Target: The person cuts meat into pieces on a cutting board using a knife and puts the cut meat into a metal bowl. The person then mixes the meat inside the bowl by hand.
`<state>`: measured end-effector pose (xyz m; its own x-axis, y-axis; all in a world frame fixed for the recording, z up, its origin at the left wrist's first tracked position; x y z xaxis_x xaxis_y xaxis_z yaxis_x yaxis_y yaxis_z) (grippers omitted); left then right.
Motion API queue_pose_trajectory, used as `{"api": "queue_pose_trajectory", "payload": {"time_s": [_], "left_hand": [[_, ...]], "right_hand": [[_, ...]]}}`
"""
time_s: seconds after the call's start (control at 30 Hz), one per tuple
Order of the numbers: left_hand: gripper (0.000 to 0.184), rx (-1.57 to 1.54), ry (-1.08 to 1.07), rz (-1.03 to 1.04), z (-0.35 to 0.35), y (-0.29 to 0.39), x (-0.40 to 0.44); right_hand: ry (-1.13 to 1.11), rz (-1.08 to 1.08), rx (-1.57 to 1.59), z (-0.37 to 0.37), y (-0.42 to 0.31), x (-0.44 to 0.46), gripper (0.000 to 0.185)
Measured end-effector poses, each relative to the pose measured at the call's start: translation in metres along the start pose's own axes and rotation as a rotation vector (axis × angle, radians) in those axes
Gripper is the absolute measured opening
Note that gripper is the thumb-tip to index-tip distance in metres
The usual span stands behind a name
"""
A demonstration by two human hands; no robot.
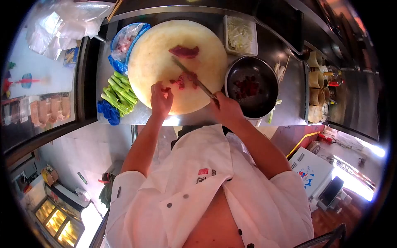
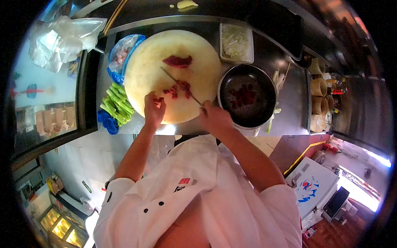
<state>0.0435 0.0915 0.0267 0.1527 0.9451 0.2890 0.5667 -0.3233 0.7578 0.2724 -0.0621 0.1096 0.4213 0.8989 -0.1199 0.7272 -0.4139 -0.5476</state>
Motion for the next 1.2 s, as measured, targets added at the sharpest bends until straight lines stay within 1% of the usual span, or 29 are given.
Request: {"api": "queue_pose_trajectory", "payload": {"time_s": [0.03, 0.07, 0.1, 0.13, 0.2, 0.23, 0.3, 0.33, 0.4, 0.43, 0.47, 0.5, 0.53, 0.6, 0.63, 0.7, 0.73, 0.8, 0.83, 0.87, 0.93, 0.97, 1.0, 1.07, 1.1, 1.13, 1.2], "left_hand": [[0.049, -0.117, -0.045, -0.079, 0.012, -0.003, 0.004], [0.051, -0.232, -0.092, -0.158, 0.024, -0.007, 0.008], [0.060, -0.123, -0.166, -0.078, 0.036, -0.005, 0.012], [0.060, -0.126, -0.170, -0.070, 0.038, 0.004, 0.017], [0.071, 0.027, -0.226, 0.062, 0.047, 0.033, 0.021], [0.071, 0.024, -0.231, 0.071, 0.050, 0.044, 0.025], [0.075, 0.099, -0.386, 0.089, 0.070, 0.061, 0.024], [0.075, 0.099, -0.385, 0.099, 0.074, 0.068, 0.025], [0.097, 0.285, -0.539, 0.143, 0.094, 0.073, 0.016], [0.097, 0.289, -0.534, 0.146, 0.099, 0.078, 0.018], [0.089, 0.302, -0.584, 0.133, 0.108, 0.078, 0.019], [0.081, 0.316, -0.633, 0.120, 0.116, 0.077, 0.016], [0.081, 0.325, -0.631, 0.122, 0.119, 0.075, 0.013], [0.038, 0.185, -0.557, 0.126, 0.122, 0.068, 0.010], [0.038, 0.199, -0.559, 0.136, 0.129, 0.062, 0.008], [0.025, 0.213, -0.517, 0.208, 0.132, 0.060, 0.001], [0.025, 0.225, -0.524, 0.211, 0.133, 0.059, -0.003], [0.017, 0.235, -0.497, 0.225, 0.132, 0.063, -0.006], [0.014, 0.268, -0.440, 0.402, 0.132, 0.078, -0.008], [0.014, 0.275, -0.442, 0.409, 0.133, 0.077, -0.011], [0.015, 0.210, -0.434, 0.017, 0.123, 0.074, -0.008], [0.014, 0.148, -0.427, -0.042, 0.126, 0.056, -0.007], [0.014, 0.148, -0.429, -0.036, 0.124, 0.065, -0.006], [0.014, -0.190, -0.514, -0.482, 0.126, 0.070, -0.016], [0.014, -0.337, -0.487, -0.484, 0.127, 0.085, -0.017], [0.014, -0.337, -0.493, -0.474, 0.132, 0.105, -0.016], [0.015, -0.475, -0.506, -0.442, 0.145, 0.157, -0.023]], "right_hand": [[0.009, 0.002, 0.000, -0.006, 0.008, -0.008, 0.028], [0.075, 0.047, 0.034, -0.017, 0.020, -0.016, 0.026], [0.143, 0.091, 0.067, -0.029, 0.030, -0.024, 0.025], [0.151, 0.096, 0.068, -0.037, 0.035, -0.033, 0.025], [0.220, 0.246, 0.058, -0.059, 0.059, -0.053, 0.025], [0.229, 0.252, 0.059, -0.064, 0.069, -0.062, 0.025], [0.338, 0.292, 0.090, -0.081, 0.092, -0.079, 0.027], [0.347, 0.292, 0.094, -0.087, 0.099, -0.086, 0.027], [0.414, 0.331, 0.134, -0.105, 0.117, -0.100, 0.027], [0.428, 0.356, 0.111, -0.110, 0.130, -0.108, 0.026], [0.430, 0.353, 0.117, -0.117, 0.138, -0.111, 0.026], [0.419, 0.394, 0.142, -0.122, 0.151, -0.115, 0.026], [0.406, 0.436, 0.168, -0.128, 0.166, -0.120, 0.026], [0.412, 0.436, 0.183, -0.141, 0.190, -0.132, 0.025], [0.425, 0.435, 0.190, -0.147, 0.203, -0.136, 0.026], [0.443, 0.448, 0.221, -0.159, 0.226, -0.147, 0.025], [0.461, 0.455, 0.236, -0.165, 0.238, -0.154, 0.025], [0.465, 0.481, 0.263, -0.169, 0.265, -0.167, 0.025], [0.472, 0.500, 0.280, -0.172, 0.278, -0.172, 0.025], [0.474, 0.502, 0.288, -0.176, 0.288, -0.177, 0.025], [0.464, 0.511, 0.309, -0.182, 0.306, -0.183, 0.026], [0.468, 0.515, 0.313, -0.186, 0.313, -0.186, 0.026], [0.461, 0.516, 0.314, -0.190, 0.319, -0.188, 0.026], [0.463, 0.518, 0.319, -0.199, 0.327, -0.191, 0.026], [0.487, 0.514, 0.346, -0.205, 0.327, -0.193, 0.026], [0.513, 0.512, 0.372, -0.210, 0.329, -0.194, 0.026], [0.507, 0.523, 0.363, -0.214, 0.335, -0.198, 0.026]]}}
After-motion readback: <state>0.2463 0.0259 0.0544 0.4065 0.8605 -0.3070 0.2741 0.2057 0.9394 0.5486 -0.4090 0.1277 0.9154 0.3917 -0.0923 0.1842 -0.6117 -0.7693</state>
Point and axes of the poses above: each hand's wrist, its own x-axis towards the middle knuckle, its own z-axis out of the palm, y = z × x, the point moved 10 cm from there along x, towards the middle knuckle, and after that the axes turned 13 degrees about y, right-handed, at the moved point
